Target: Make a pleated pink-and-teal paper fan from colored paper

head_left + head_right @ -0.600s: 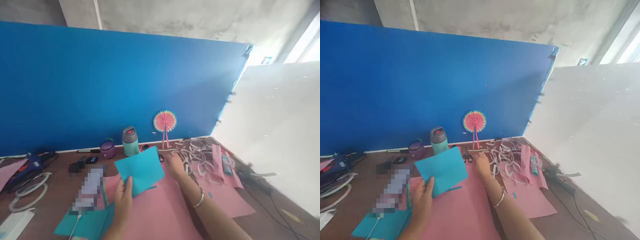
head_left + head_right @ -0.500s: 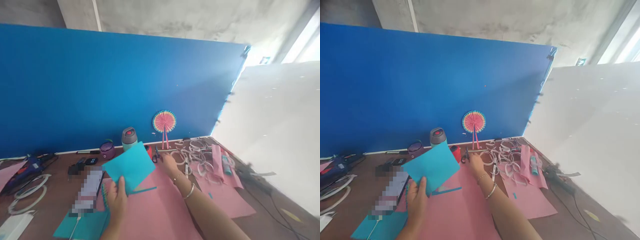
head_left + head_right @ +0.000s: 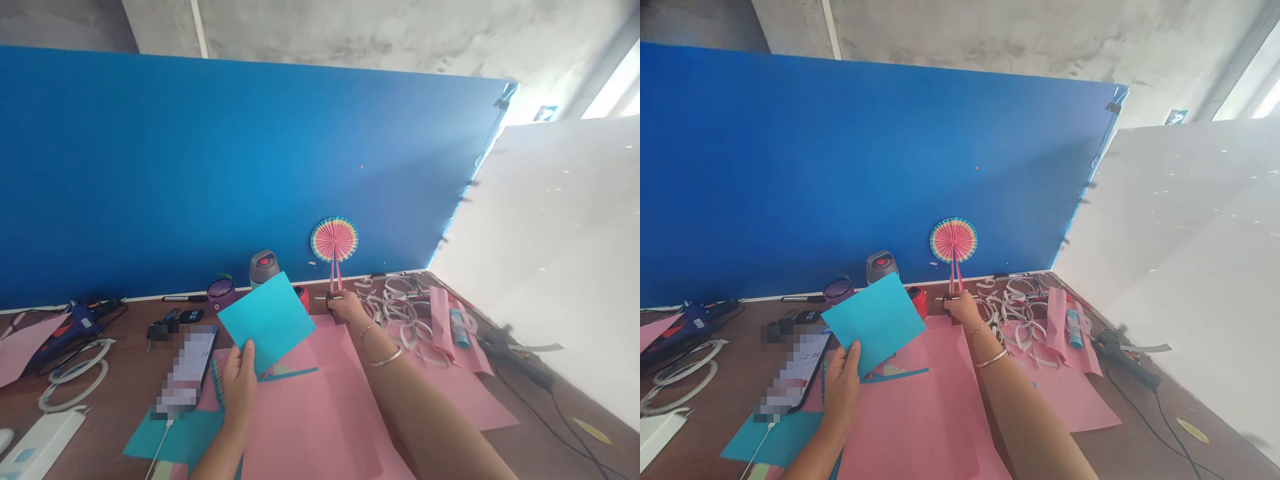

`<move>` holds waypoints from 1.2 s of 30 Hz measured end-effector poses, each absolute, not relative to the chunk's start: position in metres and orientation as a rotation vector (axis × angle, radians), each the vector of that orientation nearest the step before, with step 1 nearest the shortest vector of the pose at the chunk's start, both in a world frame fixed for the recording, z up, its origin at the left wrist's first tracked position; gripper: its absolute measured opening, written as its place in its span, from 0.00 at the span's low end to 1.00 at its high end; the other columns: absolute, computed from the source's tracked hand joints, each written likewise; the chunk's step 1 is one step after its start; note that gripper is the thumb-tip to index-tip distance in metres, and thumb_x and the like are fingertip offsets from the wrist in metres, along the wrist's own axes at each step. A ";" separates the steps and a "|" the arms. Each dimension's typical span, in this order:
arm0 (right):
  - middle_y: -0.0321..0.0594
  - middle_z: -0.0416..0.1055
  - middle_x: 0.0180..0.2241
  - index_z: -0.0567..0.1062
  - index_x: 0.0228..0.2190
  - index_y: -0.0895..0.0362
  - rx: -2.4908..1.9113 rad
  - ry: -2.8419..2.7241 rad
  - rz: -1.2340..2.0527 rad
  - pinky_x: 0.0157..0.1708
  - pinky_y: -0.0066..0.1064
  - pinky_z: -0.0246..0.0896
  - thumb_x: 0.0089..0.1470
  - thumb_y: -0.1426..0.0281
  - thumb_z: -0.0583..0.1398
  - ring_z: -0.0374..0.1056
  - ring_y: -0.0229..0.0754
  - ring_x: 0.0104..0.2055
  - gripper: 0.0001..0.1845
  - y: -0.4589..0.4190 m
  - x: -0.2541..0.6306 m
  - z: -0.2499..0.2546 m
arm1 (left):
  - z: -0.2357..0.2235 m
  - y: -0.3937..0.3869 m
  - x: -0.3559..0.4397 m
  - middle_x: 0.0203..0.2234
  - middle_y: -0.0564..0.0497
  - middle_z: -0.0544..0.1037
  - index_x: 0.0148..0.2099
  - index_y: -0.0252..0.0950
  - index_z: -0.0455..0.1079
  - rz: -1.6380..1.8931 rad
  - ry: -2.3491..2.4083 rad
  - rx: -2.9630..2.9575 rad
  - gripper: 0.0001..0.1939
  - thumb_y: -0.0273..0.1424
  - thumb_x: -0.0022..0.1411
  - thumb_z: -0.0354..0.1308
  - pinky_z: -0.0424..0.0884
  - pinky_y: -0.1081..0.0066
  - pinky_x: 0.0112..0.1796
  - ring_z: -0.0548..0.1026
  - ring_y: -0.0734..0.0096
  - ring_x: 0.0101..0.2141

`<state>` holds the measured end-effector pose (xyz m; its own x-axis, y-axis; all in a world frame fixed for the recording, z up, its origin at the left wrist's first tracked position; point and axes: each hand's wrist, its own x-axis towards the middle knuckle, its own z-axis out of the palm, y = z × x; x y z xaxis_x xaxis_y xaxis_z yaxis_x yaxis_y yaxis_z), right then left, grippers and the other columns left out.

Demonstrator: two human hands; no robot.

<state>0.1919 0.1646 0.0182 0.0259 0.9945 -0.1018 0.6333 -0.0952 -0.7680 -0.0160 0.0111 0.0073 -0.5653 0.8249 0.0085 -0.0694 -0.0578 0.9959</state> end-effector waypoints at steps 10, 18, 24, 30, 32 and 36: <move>0.36 0.68 0.30 0.73 0.40 0.54 -0.810 -0.958 1.740 0.25 0.23 0.56 0.40 0.70 0.67 0.65 0.35 0.30 0.21 0.101 0.236 -0.001 | -0.001 0.015 -0.023 0.29 0.50 0.77 0.39 0.39 0.73 1.586 1.446 0.821 0.18 0.47 0.52 0.58 0.68 0.69 0.29 0.73 0.64 0.31; 0.37 0.68 0.30 0.71 0.45 0.52 -0.767 -0.963 1.662 0.29 0.28 0.53 0.47 0.54 0.63 0.60 0.37 0.30 0.25 0.079 0.224 0.007 | -0.001 0.016 -0.022 0.25 0.50 0.79 0.37 0.37 0.76 1.242 1.217 0.975 0.20 0.47 0.50 0.61 0.70 0.67 0.31 0.75 0.63 0.28; 0.30 0.61 0.24 0.71 0.35 0.55 -0.961 -1.110 1.536 0.25 0.26 0.46 0.38 0.70 0.67 0.54 0.33 0.25 0.18 0.067 0.218 0.017 | 0.005 0.013 -0.018 0.25 0.48 0.79 0.36 0.34 0.77 1.136 1.218 1.014 0.21 0.47 0.47 0.63 0.70 0.66 0.31 0.76 0.59 0.30; 0.28 0.57 0.21 0.65 0.32 0.53 -0.967 -1.034 1.375 0.23 0.26 0.51 0.39 0.68 0.65 0.54 0.33 0.22 0.16 0.069 0.208 0.009 | 0.007 0.007 -0.012 0.40 0.43 0.79 0.44 0.37 0.74 1.264 0.905 0.845 0.27 0.49 0.46 0.64 0.70 0.62 0.42 0.74 0.54 0.43; 0.28 0.57 0.22 0.64 0.32 0.53 -0.938 -1.011 1.351 0.24 0.27 0.54 0.39 0.67 0.64 0.56 0.33 0.22 0.17 0.069 0.203 0.006 | 0.008 0.004 -0.004 0.42 0.43 0.78 0.44 0.38 0.74 1.277 0.888 0.849 0.26 0.47 0.44 0.66 0.69 0.61 0.44 0.73 0.54 0.45; 0.29 0.61 0.24 0.65 0.32 0.53 -0.950 -1.111 1.299 0.25 0.27 0.57 0.41 0.68 0.64 0.59 0.34 0.23 0.15 0.066 0.197 0.002 | 0.006 0.005 0.003 0.24 0.48 0.78 0.28 0.36 0.73 1.299 1.243 0.877 0.18 0.46 0.45 0.65 0.70 0.61 0.39 0.75 0.56 0.34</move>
